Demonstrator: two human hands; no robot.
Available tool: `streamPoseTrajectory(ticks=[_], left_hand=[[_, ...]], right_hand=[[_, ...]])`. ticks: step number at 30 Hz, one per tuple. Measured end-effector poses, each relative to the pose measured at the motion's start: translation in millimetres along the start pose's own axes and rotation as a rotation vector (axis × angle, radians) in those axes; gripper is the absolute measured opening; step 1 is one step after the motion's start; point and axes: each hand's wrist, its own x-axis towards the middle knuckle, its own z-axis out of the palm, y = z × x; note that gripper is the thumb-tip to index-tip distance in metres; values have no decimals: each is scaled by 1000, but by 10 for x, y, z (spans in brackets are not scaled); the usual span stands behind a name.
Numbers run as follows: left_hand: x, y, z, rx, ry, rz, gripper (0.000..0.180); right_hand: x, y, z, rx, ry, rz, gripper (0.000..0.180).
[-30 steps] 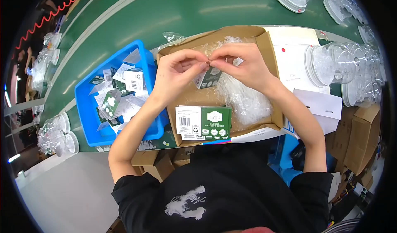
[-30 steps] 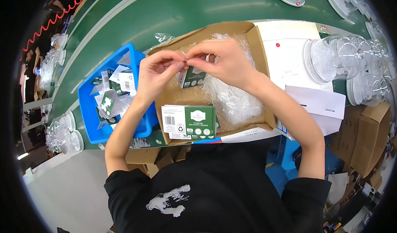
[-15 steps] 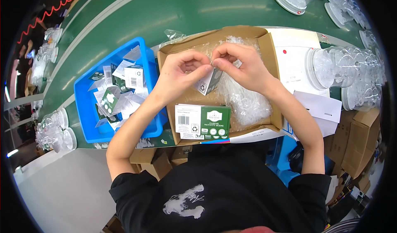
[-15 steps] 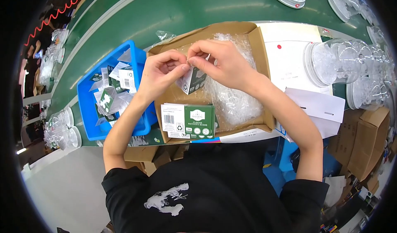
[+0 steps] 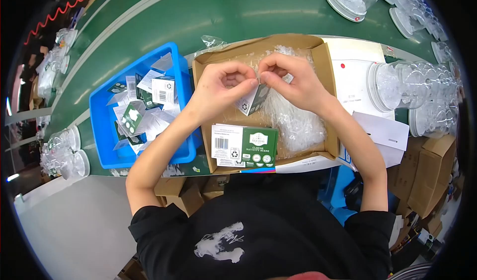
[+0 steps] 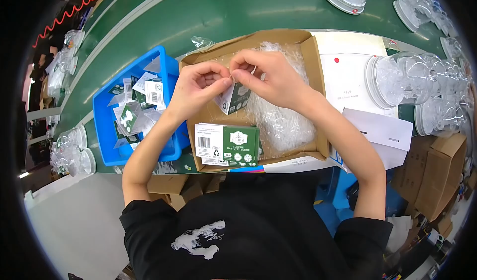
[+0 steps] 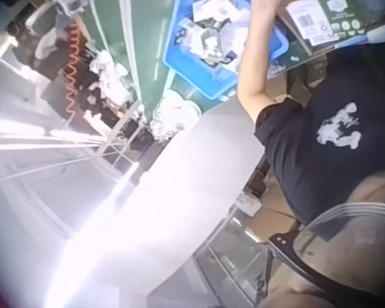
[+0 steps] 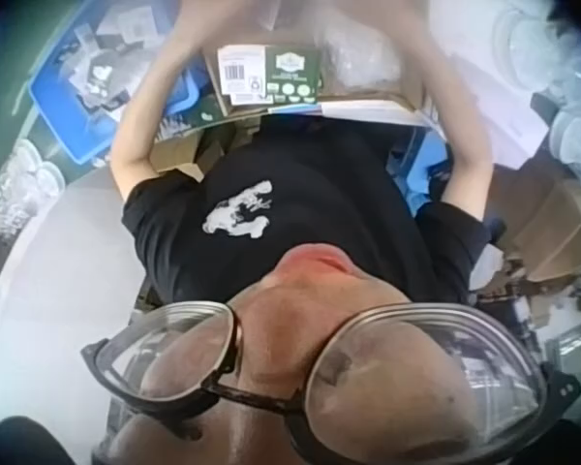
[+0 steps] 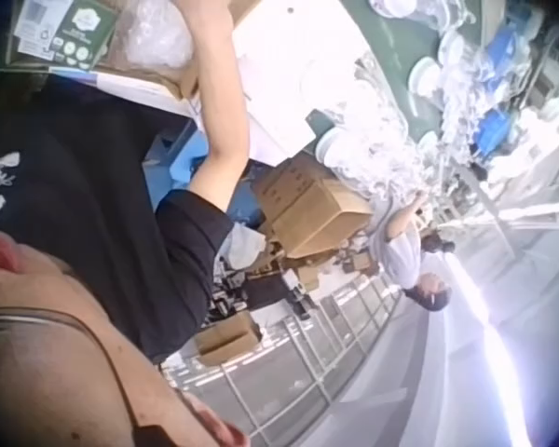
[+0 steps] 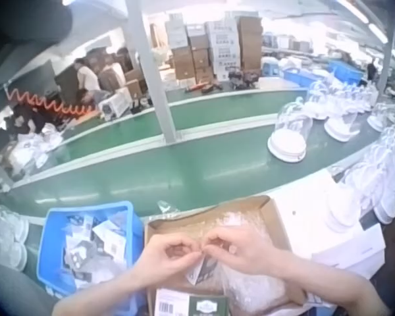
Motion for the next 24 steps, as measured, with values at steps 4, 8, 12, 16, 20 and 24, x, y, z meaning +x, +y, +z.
streamPoseTrajectory(ticks=[4, 8, 12, 16, 20, 24], left_hand=[[48, -69, -70, -9, -5, -13, 11], [39, -90, -66, -20, 5, -18, 11], [16, -92, -59, -29, 5, -8, 12], [-5, -73, -9, -36, -15, -12, 12], [-14, -93, -20, 5, -21, -13, 12], [6, -126, -28, 11, -21, 18, 11]], right_hand=[[69, 109, 25, 27, -1, 29, 11], [55, 108, 34, 16, -3, 20, 11], [11, 91, 43, -8, -17, -1, 10], [-15, 82, 53, 28, 17, 12, 10], [-5, 80, 46, 17, 13, 1, 10], [17, 81, 21, -7, -9, 4, 10]])
